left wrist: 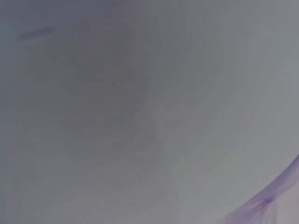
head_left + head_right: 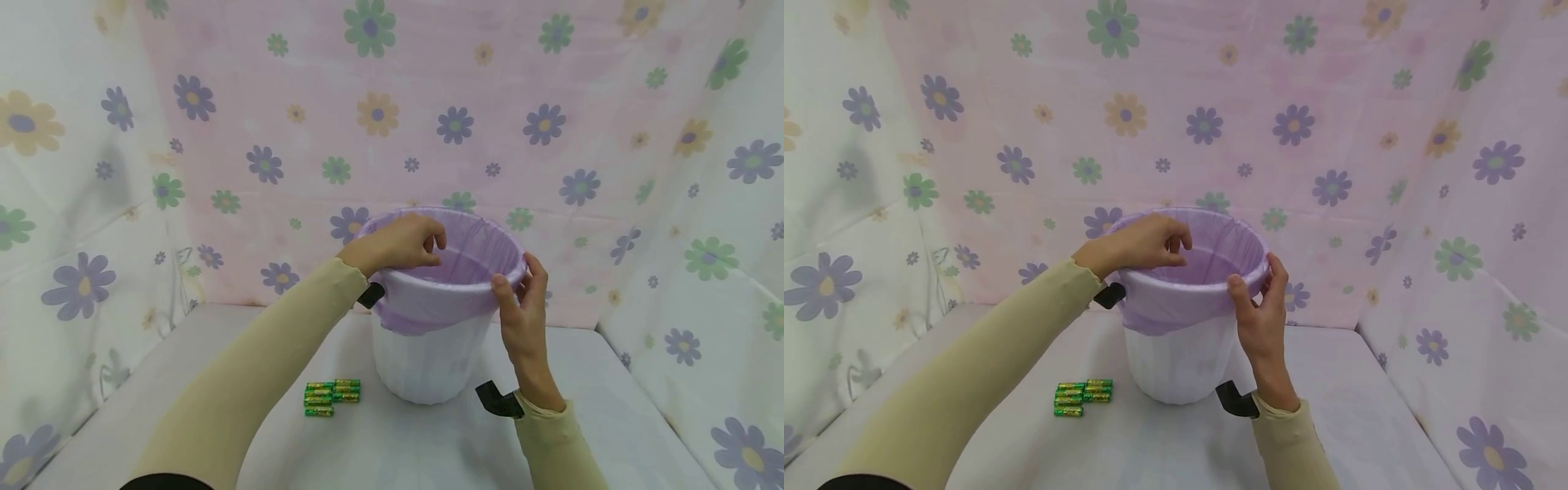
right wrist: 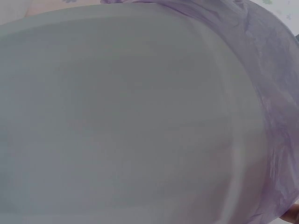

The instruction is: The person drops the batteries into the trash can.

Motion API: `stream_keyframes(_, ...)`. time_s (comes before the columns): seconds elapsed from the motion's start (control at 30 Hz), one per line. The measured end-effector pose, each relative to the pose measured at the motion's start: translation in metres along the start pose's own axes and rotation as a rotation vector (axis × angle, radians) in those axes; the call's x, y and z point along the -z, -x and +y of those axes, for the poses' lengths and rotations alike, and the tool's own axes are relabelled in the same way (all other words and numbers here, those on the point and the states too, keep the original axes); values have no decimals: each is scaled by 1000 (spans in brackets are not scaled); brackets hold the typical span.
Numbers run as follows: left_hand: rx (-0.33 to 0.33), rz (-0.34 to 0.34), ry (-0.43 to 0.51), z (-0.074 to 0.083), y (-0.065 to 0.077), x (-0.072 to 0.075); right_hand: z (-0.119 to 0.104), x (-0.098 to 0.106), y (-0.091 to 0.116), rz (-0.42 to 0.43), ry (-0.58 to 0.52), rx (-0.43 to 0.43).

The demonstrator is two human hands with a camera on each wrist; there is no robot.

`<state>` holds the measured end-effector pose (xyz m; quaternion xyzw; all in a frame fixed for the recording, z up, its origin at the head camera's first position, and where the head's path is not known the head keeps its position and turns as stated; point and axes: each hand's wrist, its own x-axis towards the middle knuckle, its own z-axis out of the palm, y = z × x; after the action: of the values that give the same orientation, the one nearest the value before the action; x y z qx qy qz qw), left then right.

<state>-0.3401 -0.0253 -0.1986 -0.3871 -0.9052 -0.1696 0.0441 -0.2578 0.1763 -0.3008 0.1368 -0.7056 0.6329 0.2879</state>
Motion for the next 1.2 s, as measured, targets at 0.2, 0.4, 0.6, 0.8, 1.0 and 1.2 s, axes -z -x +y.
stream_keyframes(0.2, 4, 11, -12, -2, 2, 5, 0, 0, -1, 13, 3, 18)
stream_keyframes(0.4, 2, 47, -21, -4, 12, 12, 0, 0, 1, 14, -5, 16)
stream_keyframes(0.6, -59, 127, -1, -11, 30, 20, -1, -1, 1, 13, -14, 8)
stream_keyframes(0.8, -116, 204, 38, -14, 57, 27, -1, -1, -1, 12, -3, 22)
stream_keyframes(1.0, -171, 266, 34, -17, 81, 29, -1, -1, 1, 11, 3, 17)
stream_keyframes(1.2, -204, 336, 40, -18, 105, 24, 0, -1, 3, 12, 5, 14)
